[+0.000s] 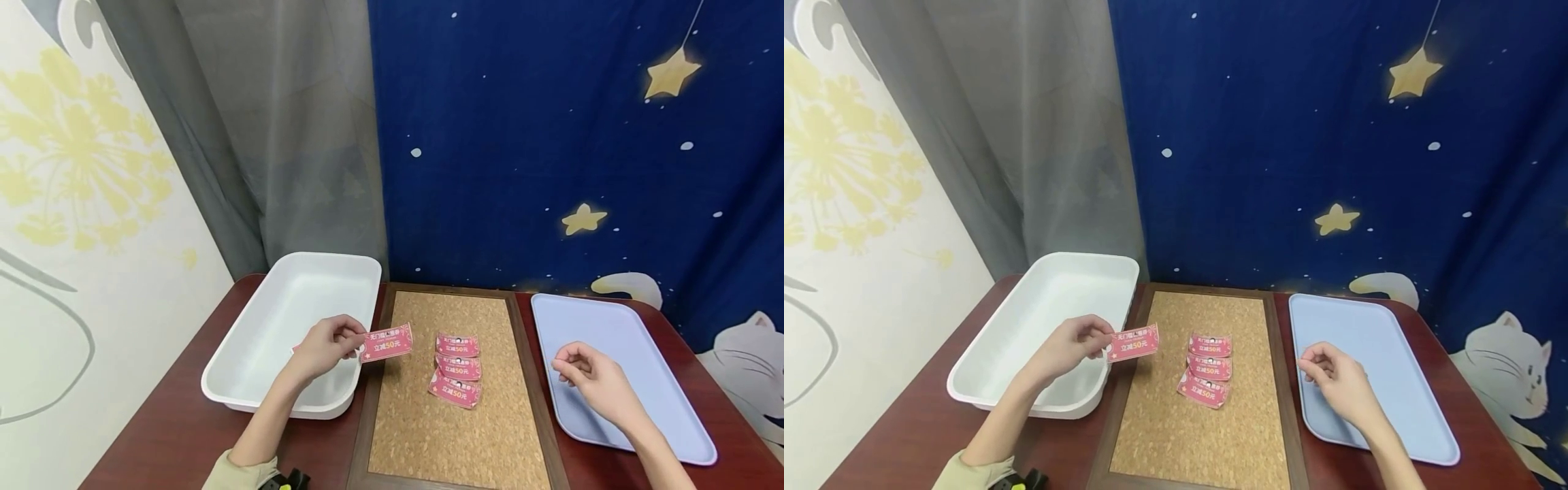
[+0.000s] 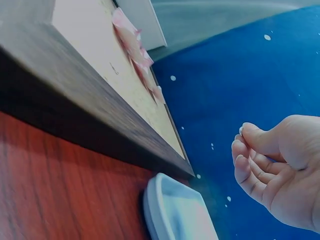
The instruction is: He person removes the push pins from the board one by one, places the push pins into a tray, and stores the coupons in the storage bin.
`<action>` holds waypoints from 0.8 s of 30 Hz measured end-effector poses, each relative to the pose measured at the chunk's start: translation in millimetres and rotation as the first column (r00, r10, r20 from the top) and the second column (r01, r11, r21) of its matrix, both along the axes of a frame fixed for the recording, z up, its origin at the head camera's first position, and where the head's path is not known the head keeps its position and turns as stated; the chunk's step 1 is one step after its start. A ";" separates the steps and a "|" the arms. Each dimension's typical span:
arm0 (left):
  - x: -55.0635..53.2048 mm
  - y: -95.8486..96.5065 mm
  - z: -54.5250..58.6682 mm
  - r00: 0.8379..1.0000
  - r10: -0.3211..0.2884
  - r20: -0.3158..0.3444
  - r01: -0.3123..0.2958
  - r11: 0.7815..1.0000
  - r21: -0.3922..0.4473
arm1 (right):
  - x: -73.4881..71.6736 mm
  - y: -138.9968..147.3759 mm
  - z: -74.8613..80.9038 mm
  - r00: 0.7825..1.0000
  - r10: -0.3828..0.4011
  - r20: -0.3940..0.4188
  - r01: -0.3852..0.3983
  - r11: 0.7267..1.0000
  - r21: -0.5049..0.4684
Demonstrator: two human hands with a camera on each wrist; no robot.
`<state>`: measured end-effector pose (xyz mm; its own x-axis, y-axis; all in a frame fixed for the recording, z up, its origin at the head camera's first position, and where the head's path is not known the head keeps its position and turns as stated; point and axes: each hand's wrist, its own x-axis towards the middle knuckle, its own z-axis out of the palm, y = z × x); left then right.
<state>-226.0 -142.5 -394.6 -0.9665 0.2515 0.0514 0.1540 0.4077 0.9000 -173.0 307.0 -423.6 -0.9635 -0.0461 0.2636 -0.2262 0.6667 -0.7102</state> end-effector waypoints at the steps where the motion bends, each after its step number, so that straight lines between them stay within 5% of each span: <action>1: -1.1 -2.5 0.0 1.000 0.009 0.000 -0.009 1.000 -0.001 | -0.2 2.6 0.3 1.000 -0.008 0.003 0.008 1.000 0.001; 14: -10.4 -38.8 -1.1 0.989 0.150 -0.001 -0.149 0.986 -0.076 | -3.6 33.9 -0.9 0.995 -0.100 0.004 0.100 0.995 0.006; 24: -17.9 -66.2 -10.6 0.981 0.192 0.021 -0.190 0.979 -0.080 | -2.5 66.7 -2.1 0.984 -0.180 0.016 0.180 0.984 0.011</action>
<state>-244.0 -208.8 -405.2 -0.9979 0.0641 0.0109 0.0413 0.4956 0.8676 -175.5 373.7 -425.7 -0.9606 0.1259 0.2477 -0.0902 0.7019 -0.7065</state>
